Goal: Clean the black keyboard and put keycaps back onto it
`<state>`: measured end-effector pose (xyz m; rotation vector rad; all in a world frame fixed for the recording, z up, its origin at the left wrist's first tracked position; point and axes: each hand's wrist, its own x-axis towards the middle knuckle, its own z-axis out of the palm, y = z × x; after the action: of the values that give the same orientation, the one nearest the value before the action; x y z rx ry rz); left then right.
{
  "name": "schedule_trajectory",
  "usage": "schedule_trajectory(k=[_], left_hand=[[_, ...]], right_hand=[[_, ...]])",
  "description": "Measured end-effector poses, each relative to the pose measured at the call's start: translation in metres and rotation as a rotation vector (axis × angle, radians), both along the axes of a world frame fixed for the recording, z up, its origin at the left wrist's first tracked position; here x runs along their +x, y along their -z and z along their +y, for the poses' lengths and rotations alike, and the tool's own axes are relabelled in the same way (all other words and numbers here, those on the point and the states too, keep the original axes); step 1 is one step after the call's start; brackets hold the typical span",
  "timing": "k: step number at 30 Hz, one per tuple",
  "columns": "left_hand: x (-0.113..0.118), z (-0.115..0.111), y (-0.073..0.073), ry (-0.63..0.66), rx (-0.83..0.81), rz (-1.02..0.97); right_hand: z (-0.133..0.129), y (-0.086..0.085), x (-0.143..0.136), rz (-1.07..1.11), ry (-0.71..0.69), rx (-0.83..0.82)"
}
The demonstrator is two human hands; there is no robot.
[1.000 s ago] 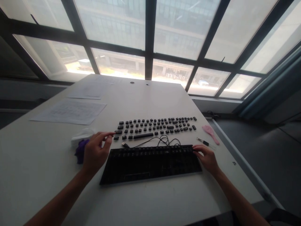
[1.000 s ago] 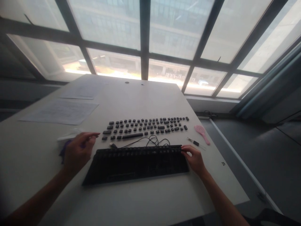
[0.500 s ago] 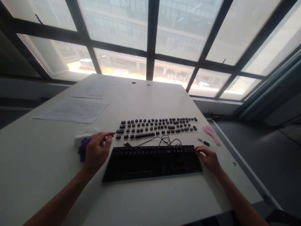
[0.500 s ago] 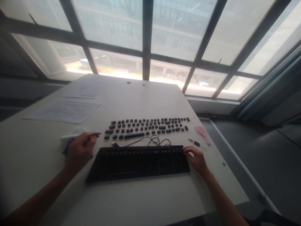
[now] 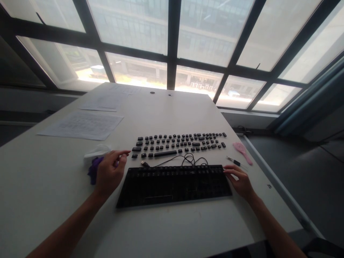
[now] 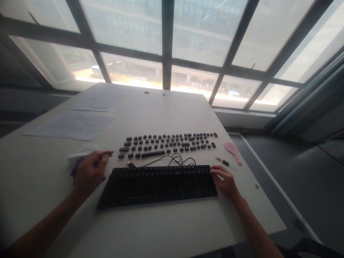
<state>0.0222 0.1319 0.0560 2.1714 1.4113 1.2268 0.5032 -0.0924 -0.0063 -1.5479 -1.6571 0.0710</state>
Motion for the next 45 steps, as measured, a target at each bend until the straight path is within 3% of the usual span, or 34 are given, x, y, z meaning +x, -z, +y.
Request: schedule_trajectory(k=[7, 13, 17, 22, 27, 31, 36, 45], left_hand=[[0.001, 0.001, 0.002, -0.018, -0.037, 0.019], [-0.004, 0.012, -0.006, -0.058, -0.108, 0.040], [-0.010, 0.034, -0.017, -0.062, -0.212, 0.101], [-0.007, 0.076, -0.025, 0.053, -0.208, 0.256], [0.011, 0.119, -0.012, 0.084, -0.203, 0.305], [0.022, 0.137, 0.005, 0.103, -0.226, 0.322], [0.026, 0.139, 0.018, 0.135, -0.247, 0.323], [0.029, 0.144, 0.023, 0.130, -0.250, 0.306]], right_hand=[[0.000, -0.004, -0.005, 0.004, 0.025, 0.004], [-0.002, -0.014, -0.010, -0.017, 0.176, 0.103], [-0.002, -0.017, -0.005, -0.033, 0.247, 0.130], [0.007, -0.034, -0.007, -0.062, 0.251, 0.146], [0.032, -0.068, -0.021, -0.095, 0.222, 0.196], [0.057, -0.086, -0.037, -0.092, 0.172, 0.252], [0.071, -0.085, -0.047, -0.107, 0.168, 0.245], [0.062, -0.070, -0.048, -0.077, 0.081, 0.045]])
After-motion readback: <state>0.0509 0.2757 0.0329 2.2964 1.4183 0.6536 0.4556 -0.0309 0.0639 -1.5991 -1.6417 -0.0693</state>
